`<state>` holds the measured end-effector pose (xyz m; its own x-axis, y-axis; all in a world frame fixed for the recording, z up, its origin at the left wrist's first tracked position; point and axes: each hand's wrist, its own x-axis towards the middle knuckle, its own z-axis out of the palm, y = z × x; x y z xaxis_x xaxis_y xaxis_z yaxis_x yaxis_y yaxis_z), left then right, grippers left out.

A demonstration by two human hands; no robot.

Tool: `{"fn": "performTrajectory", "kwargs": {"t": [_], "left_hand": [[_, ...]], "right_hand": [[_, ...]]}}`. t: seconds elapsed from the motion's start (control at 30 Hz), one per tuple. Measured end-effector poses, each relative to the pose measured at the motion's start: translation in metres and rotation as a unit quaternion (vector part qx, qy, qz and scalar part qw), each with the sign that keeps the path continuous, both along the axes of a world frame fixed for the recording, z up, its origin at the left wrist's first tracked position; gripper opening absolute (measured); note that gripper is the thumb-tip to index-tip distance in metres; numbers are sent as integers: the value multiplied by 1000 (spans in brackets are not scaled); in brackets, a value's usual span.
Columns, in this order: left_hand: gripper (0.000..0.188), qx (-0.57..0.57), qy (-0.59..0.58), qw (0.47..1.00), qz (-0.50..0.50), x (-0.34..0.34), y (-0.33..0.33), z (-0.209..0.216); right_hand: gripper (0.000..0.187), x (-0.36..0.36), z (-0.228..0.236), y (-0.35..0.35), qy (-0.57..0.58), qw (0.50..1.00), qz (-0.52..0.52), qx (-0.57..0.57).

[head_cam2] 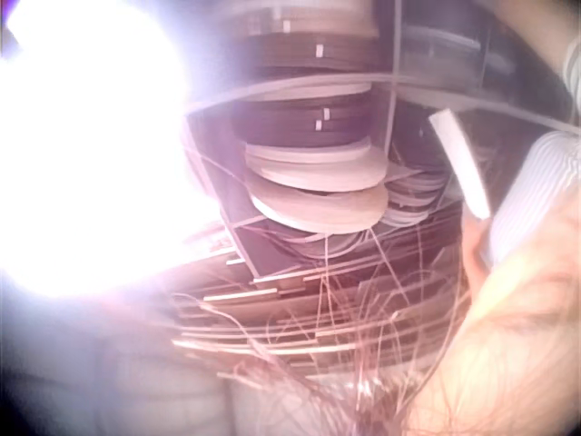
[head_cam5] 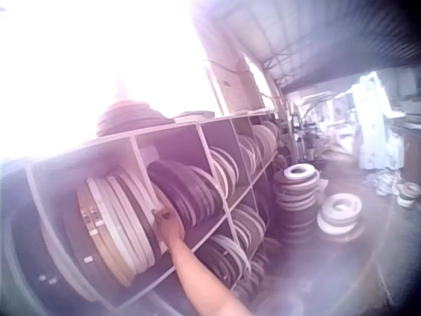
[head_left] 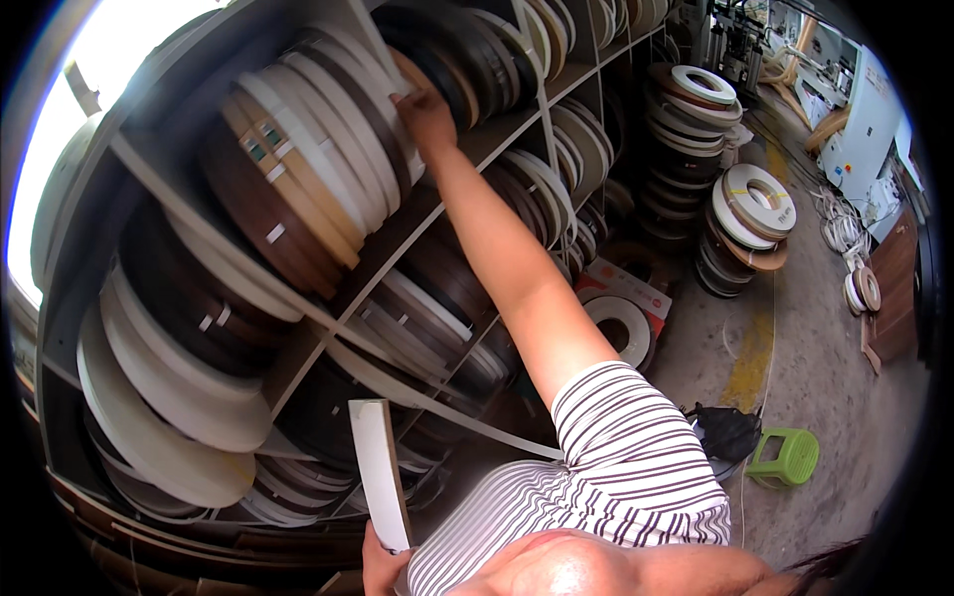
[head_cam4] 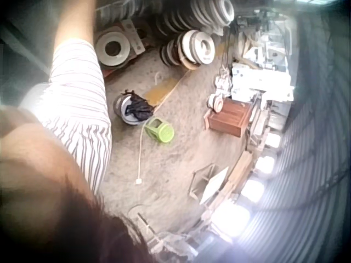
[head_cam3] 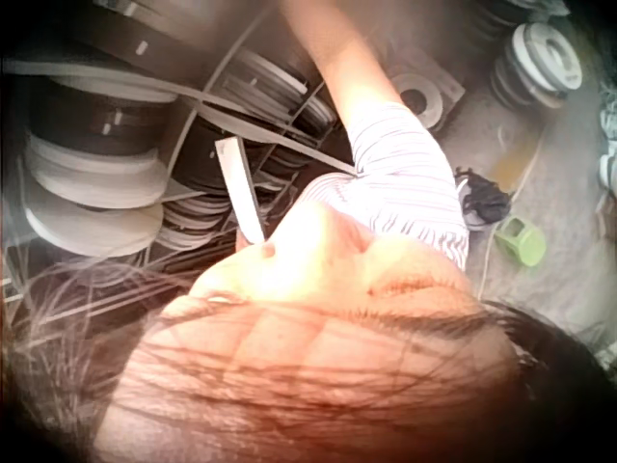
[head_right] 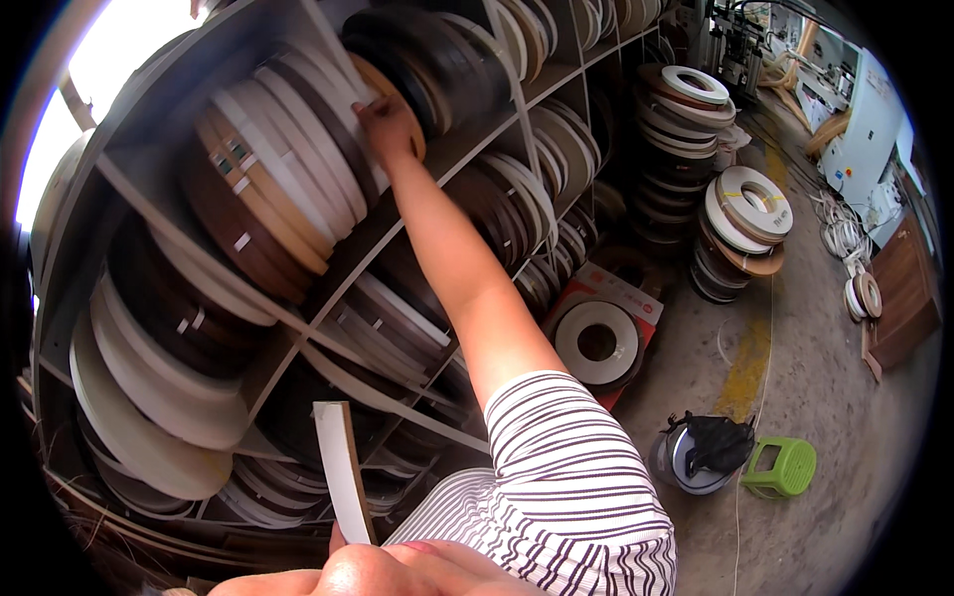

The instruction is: The person browses a storage rack filled with various curved and straight trim pieces. They repeatedly pick up different items, compare them to a white rectangular sample held in their left hand, and place them back on the rack. The person handles both straight and circular white trim pieces, examining their fit and appearance against the sample.

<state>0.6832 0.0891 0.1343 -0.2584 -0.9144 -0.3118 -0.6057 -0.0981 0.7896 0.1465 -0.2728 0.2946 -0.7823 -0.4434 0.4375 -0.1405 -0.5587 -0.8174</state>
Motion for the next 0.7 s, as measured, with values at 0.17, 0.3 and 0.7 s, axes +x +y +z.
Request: {"fn": "performTrajectory", "kwargs": {"t": [0.17,0.3,0.7], "left_hand": [[83,-21,42,999,0,-63,-24,17],[85,-46,41,997,-45,-111,-45,27],[84,-72,105,985,-117,-153,-96,27]], "right_hand": [[26,-27,-32,-32,18,998,50,-40],[30,-38,-60,-3,47,998,51,8],[26,-98,-300,187,62,902,232,359]]}}
